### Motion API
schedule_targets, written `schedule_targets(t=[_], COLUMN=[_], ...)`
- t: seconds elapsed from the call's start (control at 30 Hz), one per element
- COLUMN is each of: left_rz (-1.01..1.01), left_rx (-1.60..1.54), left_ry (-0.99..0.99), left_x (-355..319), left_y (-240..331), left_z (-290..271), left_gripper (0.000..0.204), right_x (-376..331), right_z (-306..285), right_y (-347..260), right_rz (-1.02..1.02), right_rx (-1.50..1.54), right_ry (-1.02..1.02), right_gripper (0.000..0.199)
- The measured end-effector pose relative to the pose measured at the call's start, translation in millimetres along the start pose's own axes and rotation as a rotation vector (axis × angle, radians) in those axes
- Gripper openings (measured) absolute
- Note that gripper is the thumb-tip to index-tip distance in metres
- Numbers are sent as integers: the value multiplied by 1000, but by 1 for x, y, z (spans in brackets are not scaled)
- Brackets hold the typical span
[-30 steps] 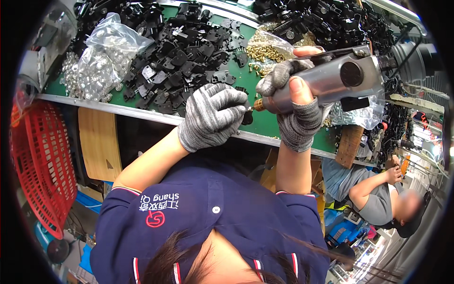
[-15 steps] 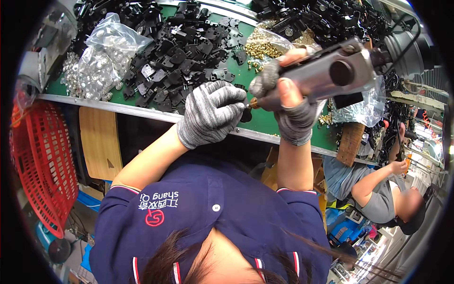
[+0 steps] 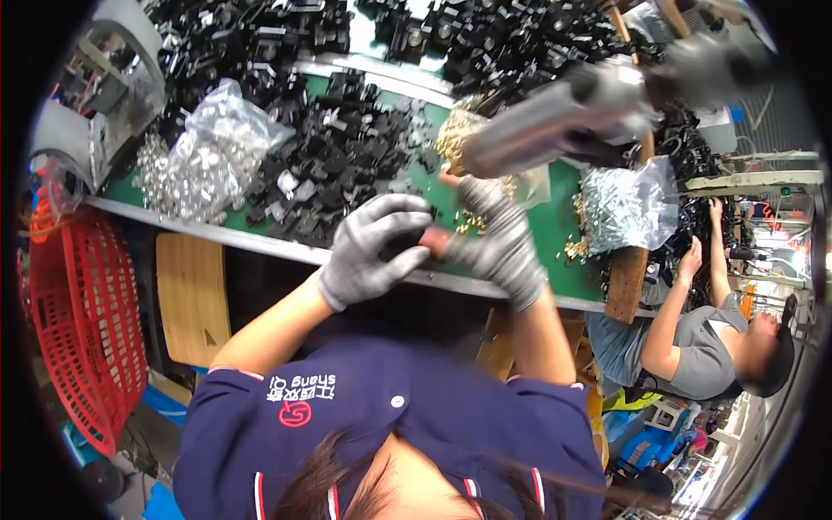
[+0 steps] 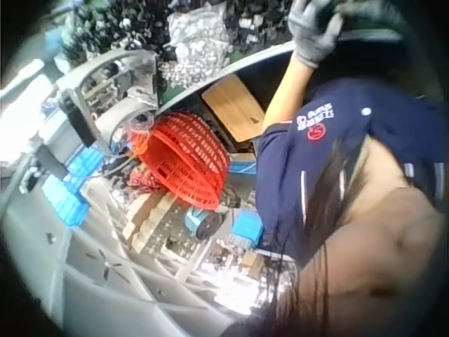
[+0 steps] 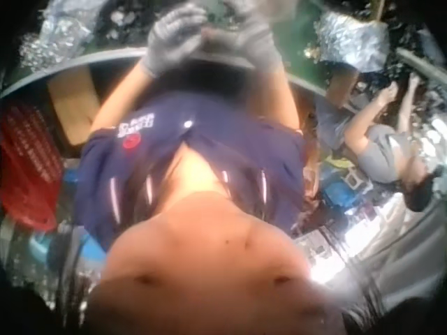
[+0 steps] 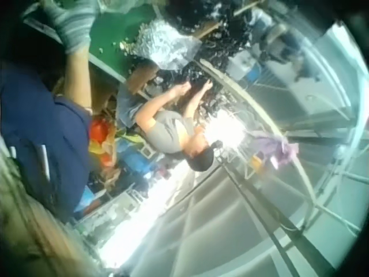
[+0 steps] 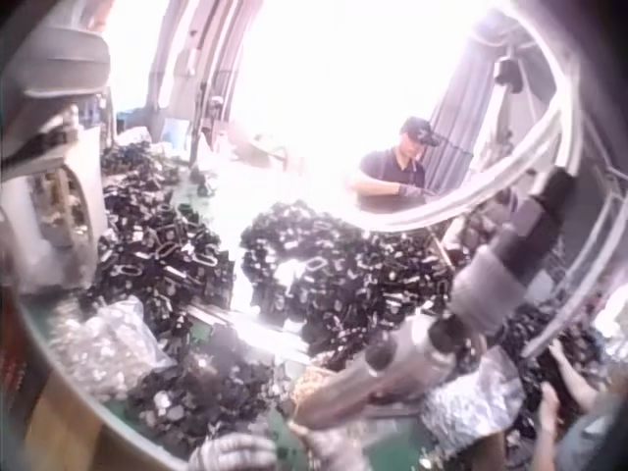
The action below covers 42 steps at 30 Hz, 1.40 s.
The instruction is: The recorder is assembling small hardware components by inserting brass pins and using a pneumatic press at a factory workstation.
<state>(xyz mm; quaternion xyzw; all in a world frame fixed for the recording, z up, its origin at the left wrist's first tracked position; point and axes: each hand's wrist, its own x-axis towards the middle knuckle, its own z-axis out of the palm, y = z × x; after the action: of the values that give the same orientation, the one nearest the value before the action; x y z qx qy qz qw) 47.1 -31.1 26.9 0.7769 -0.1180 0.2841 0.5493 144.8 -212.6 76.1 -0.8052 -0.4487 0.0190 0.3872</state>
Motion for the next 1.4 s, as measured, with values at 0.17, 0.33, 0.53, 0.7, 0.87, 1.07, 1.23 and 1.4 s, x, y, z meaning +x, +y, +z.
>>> schedule_targets(t=[0.17,0.33,0.53,0.7,0.87,1.07,1.23,1.4], left_rz=[-119,-99,-263,-98,-123,-171,-349,-116], left_rx=[-106,130,168,294,709,1320,1395,1034], left_ry=[82,42,125,166,72,-631,-935,-379], left_x=[19,32,26,64,147,240,261,219], left_y=[2,-5,-22,-18,-67,-144,-146,-145], left_z=[-19,-41,-57,-74,-114,-105,-105,-147], left_gripper=[19,16,15,16,35,56,51,42], right_x=[-11,20,138,160,108,62,33,11], right_z=[16,-56,-217,-236,-83,25,24,12], right_y=[-24,6,145,221,101,24,29,35], right_rz=[245,161,149,410,38,21,37,252], right_rx=[-56,-69,-826,-531,-8,-444,-336,83], right_ry=[-289,79,592,502,232,-230,37,160], right_gripper=[50,37,31,28,17,28,28,28])
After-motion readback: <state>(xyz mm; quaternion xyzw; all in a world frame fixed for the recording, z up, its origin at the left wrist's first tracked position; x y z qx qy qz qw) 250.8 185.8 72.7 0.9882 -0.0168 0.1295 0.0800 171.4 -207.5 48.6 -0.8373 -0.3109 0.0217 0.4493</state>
